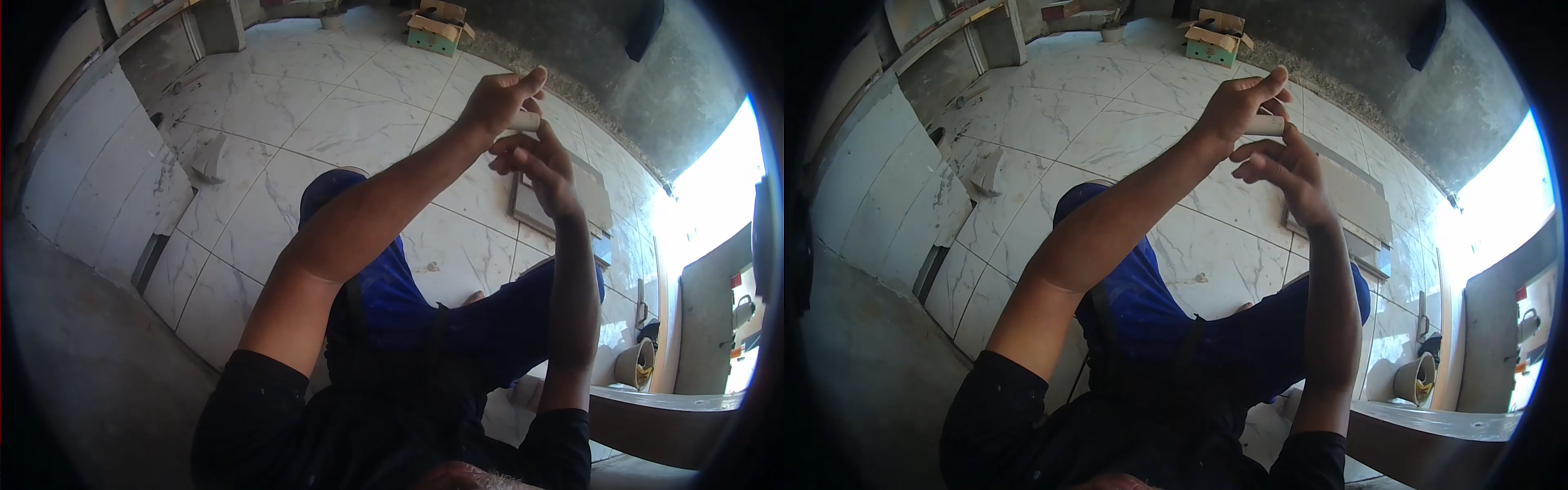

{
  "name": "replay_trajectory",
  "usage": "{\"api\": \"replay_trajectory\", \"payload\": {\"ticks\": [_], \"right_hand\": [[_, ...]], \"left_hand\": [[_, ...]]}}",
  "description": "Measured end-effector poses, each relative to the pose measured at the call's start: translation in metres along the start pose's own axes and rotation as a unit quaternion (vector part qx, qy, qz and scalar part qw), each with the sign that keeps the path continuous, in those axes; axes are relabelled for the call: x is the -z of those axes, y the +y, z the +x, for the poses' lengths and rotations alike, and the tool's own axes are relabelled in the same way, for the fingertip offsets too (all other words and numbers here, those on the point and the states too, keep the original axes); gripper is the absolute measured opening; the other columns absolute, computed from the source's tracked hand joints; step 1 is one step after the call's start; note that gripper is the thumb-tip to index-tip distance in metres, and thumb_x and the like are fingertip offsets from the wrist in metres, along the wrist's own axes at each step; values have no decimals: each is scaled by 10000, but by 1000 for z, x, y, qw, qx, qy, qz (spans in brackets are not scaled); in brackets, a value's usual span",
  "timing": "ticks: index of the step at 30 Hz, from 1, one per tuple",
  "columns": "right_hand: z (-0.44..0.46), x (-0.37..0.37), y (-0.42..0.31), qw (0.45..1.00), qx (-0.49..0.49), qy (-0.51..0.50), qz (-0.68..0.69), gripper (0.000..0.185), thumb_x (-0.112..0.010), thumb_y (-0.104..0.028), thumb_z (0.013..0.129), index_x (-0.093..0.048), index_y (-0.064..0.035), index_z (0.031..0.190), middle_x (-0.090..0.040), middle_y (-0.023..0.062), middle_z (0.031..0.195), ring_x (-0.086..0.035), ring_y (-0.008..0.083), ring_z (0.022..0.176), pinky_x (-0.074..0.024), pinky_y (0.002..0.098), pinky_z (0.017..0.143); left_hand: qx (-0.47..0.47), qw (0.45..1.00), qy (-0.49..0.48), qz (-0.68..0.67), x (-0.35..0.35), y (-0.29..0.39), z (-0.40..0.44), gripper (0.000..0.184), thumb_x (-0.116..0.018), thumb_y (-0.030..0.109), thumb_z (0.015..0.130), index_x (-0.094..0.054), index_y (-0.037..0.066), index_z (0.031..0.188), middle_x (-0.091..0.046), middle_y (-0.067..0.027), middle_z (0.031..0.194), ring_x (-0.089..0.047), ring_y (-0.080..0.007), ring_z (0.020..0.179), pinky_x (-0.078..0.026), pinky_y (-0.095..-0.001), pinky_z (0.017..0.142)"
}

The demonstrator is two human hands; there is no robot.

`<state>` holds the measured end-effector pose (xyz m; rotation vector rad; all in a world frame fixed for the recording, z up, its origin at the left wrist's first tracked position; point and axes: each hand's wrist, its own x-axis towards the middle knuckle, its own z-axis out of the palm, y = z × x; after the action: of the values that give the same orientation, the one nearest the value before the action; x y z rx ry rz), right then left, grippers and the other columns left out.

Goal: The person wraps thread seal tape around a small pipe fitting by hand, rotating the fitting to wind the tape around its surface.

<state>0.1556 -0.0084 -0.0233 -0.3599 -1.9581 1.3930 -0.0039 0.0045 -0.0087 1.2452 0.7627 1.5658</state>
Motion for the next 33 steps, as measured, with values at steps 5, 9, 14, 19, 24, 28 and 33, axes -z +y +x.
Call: {"api": "replay_trajectory", "payload": {"ticks": [5,9,14,19,24,28,33], "right_hand": [[6,9,6,994,17,97,38,383,-453,-320,1030,-539,31,1157,-673,168,1045,-681,195,853,-532,314,771],[8,22,4,989,12,146,-3,387,-447,-337,1034,-578,18,1116,-695,148,1005,-680,175,819,-523,290,745],[5,33,0,981,-2,195,-16,395,-442,-353,1032,-603,1,1106,-706,130,984,-678,158,810,-511,277,740],[5,39,2,977,-14,208,-40,399,-447,-355,1026,-599,4,1115,-701,126,971,-661,143,785,-507,272,731],[5,39,7,975,-31,188,-116,400,-435,-370,1030,-612,-12,1047,-702,101,934,-658,127,777,-499,261,715],[5,36,13,902,-50,100,-417,331,-444,-314,1003,-643,-53,965,-703,110,840,-668,243,736,-505,369,713],[0,20,16,823,-131,-26,-552,249,-457,-231,952,-674,-113,919,-663,113,756,-649,286,749,-486,416,737]], "left_hand": [[-24,1000,0,-10,-4,7,-3,619,-623,606,868,-636,10,1035,-670,-97,870,-653,-167,809,-518,-293,714],[-173,977,115,53,5,32,4,644,-502,654,909,-630,36,1037,-676,-128,956,-661,-213,845,-519,-319,788],[-455,867,172,-108,14,108,-37,643,-493,535,973,-485,-34,1272,-561,-136,1183,-602,-215,1009,-543,-373,799],[-564,812,-1,-150,1,181,-148,610,-391,610,946,-554,56,1143,-620,-155,1091,-627,-217,921,-515,-326,720],[-676,726,-69,-103,-23,194,-229,421,-517,314,954,-477,69,1294,-448,-158,1309,-469,-281,1202,-585,-325,742],[-731,659,-133,-118,-47,197,-247,395,-518,327,957,-522,65,1253,-442,-142,1357,-465,-257,1252,-598,-310,788],[-720,641,-180,-196,-52,179,-237,478,-495,458,956,-619,37,1144,-485,-119,1365,-512,-200,1241,-581,-290,867]]}}
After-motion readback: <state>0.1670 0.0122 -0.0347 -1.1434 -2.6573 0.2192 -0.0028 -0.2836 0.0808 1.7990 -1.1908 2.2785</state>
